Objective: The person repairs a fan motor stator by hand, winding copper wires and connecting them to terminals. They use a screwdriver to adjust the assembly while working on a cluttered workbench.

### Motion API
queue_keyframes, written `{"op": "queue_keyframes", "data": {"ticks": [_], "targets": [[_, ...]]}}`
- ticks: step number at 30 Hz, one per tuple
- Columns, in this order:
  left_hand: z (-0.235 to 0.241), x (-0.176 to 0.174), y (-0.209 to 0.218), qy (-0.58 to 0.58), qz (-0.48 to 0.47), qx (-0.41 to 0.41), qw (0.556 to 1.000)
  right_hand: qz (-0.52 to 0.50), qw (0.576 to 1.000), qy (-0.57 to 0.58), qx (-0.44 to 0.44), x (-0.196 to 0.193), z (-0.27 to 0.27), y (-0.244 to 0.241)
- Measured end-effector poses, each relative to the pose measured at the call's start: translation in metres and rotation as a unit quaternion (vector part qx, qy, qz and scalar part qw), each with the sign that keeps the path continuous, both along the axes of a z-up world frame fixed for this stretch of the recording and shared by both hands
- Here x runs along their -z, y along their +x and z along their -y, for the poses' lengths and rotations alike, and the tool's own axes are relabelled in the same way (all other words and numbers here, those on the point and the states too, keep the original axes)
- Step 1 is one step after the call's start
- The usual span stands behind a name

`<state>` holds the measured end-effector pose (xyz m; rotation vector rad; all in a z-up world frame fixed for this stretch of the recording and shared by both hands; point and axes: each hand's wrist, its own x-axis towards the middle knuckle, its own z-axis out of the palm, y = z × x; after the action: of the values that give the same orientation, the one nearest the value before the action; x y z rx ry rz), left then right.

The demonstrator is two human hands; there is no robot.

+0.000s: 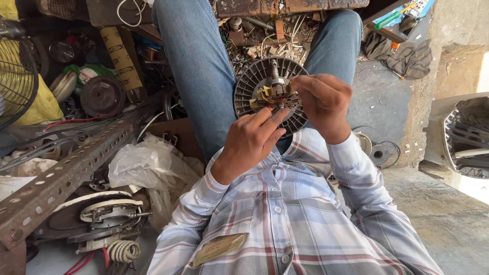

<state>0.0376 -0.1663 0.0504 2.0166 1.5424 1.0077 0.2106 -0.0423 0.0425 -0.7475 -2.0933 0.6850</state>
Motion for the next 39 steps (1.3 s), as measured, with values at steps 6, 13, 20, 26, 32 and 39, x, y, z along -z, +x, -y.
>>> {"op": "queue_keyframes", "data": {"ticks": [6, 13, 20, 26, 32, 39], "targets": [[-0.002, 0.010, 0.001, -0.009, -0.002, -0.021, 1.000, 0.047, 0.998, -0.038, -0.027, 0.008, -0.031, -0.008], [-0.010, 0.004, -0.005, -0.045, 0.026, -0.020, 0.998, 0.045, 0.994, -0.054, -0.084, 0.017, -0.065, -0.010], [-0.005, 0.003, 0.005, -0.064, 0.033, 0.043, 0.996, 0.054, 0.992, -0.074, -0.092, 0.025, -0.058, 0.002], [0.007, 0.008, 0.007, -0.173, -0.053, 0.032, 0.983, 0.070, 0.979, -0.061, -0.181, 0.032, -0.064, 0.002], [0.031, 0.012, -0.004, -0.179, -0.051, 0.039, 0.982, 0.093, 0.993, 0.067, -0.033, 0.044, -0.031, 0.015], [0.015, -0.024, -0.042, -0.122, -0.063, 0.080, 0.987, 0.077, 0.996, -0.007, -0.051, 0.034, 0.042, 0.025]]}}
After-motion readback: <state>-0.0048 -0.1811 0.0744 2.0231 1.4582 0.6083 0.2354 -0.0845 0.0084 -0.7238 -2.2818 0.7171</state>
